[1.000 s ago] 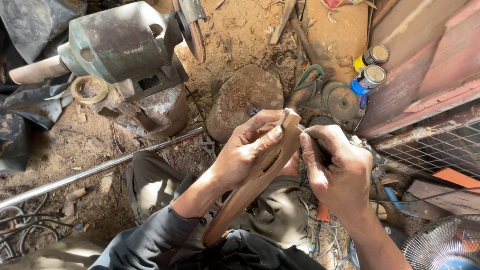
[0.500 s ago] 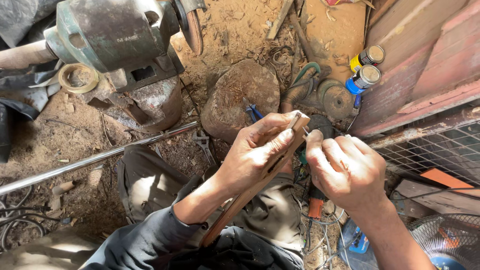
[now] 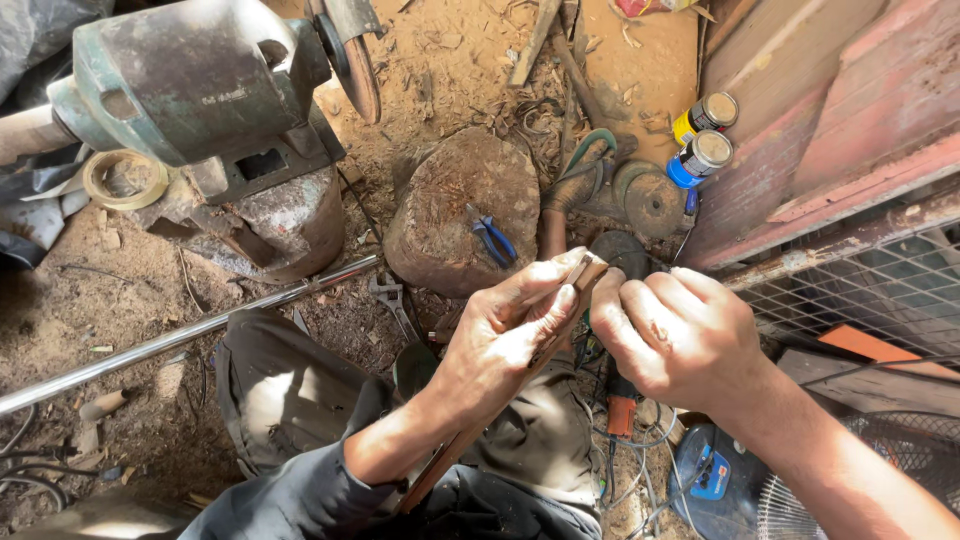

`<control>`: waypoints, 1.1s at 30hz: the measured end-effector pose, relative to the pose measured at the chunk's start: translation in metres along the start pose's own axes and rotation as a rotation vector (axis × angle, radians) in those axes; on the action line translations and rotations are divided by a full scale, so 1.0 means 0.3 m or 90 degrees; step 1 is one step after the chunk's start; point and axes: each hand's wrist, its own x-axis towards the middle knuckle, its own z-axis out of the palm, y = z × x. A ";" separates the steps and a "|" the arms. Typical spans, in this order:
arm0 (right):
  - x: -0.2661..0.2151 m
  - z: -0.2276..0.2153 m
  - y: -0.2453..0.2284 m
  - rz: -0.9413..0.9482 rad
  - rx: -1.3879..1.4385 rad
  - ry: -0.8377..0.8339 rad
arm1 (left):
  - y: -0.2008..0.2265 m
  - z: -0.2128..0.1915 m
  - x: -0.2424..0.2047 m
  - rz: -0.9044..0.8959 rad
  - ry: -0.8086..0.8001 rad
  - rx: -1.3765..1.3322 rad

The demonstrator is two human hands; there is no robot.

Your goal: The person sits on the ground and uses pliers to bend and press a thin metal strip along the edge of a carved wooden piece. The person repeatedly adjusts the strip's position and trims excess length with the pliers.

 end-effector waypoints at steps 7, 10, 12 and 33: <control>-0.052 -0.010 -0.076 0.743 0.794 -0.050 | 0.025 0.001 -0.032 0.037 -0.015 -0.043; -0.082 -0.026 -0.051 0.617 0.710 -0.067 | 0.027 -0.005 -0.032 -0.030 -0.008 -0.116; -0.077 -0.047 -0.027 0.538 0.645 -0.064 | 0.033 -0.006 -0.014 -0.034 -0.006 -0.079; -0.025 -0.085 0.006 -0.023 -0.054 -0.135 | -0.019 -0.006 -0.006 -0.010 0.012 -0.085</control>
